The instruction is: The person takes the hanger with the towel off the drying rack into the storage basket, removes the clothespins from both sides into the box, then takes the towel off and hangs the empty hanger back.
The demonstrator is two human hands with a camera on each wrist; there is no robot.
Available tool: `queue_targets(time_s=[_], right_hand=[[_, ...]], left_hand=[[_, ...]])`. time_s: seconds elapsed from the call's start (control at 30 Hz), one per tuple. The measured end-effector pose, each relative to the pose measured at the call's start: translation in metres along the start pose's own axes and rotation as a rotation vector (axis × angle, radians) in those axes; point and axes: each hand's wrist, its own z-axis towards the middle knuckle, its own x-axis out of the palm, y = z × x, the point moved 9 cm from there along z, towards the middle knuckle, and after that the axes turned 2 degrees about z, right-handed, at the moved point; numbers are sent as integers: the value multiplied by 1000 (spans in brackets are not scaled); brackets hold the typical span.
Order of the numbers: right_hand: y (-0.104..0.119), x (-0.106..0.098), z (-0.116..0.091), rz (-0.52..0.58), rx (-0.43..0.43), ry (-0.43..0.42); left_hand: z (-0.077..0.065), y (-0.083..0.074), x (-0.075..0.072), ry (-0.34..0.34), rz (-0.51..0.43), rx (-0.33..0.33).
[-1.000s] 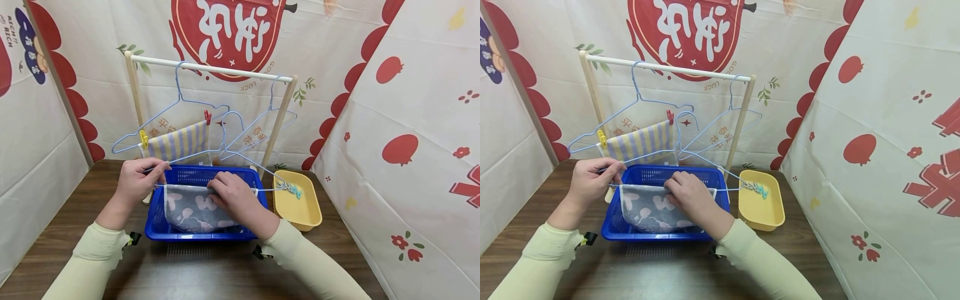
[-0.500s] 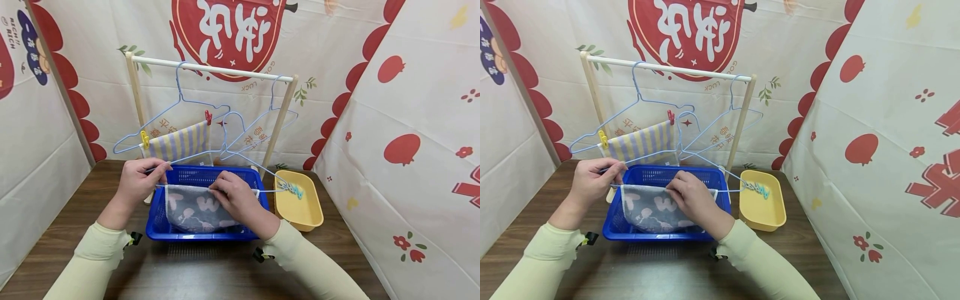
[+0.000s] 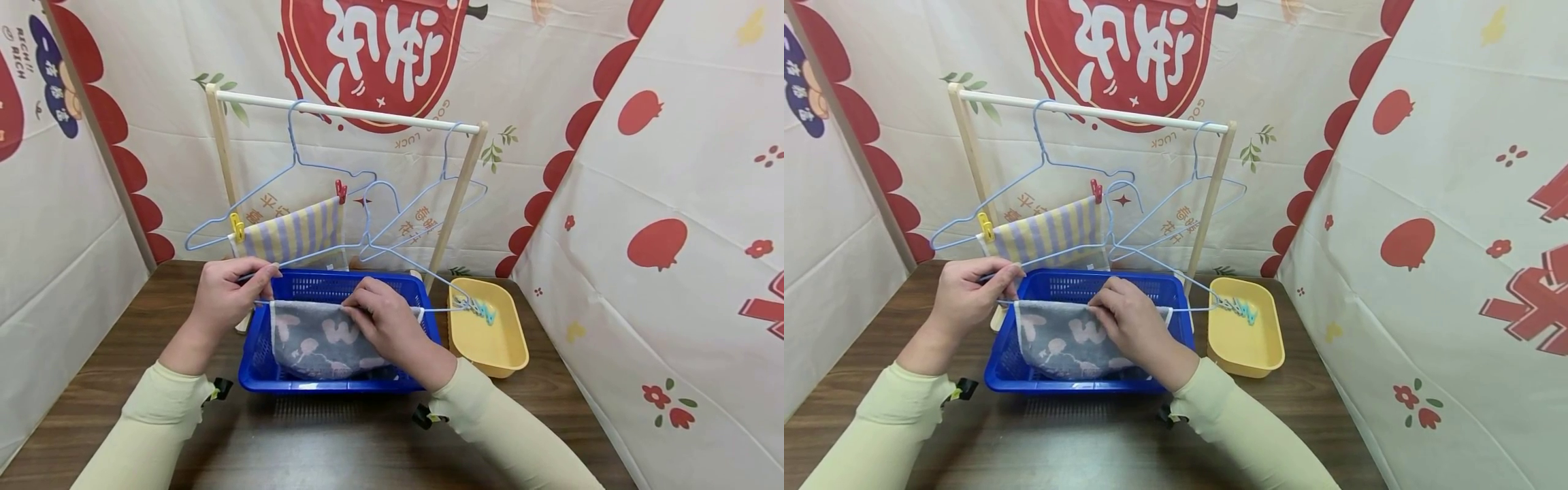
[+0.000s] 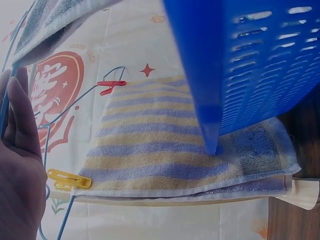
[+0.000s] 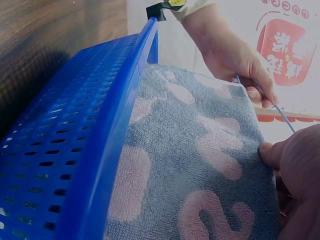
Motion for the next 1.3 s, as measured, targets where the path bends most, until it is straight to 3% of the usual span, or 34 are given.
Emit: queue_targets(time_s=[0.27, 0.63, 1.3], right_hand=[[-1, -1, 5, -21, -5, 2], [7, 2, 10, -112, -187, 9], [5, -5, 16, -138, -206, -2]], left_hand=[[-1, 4, 0, -3, 16, 2], [0, 2, 0, 5, 18, -3], [-2, 2, 0, 6, 25, -19]])
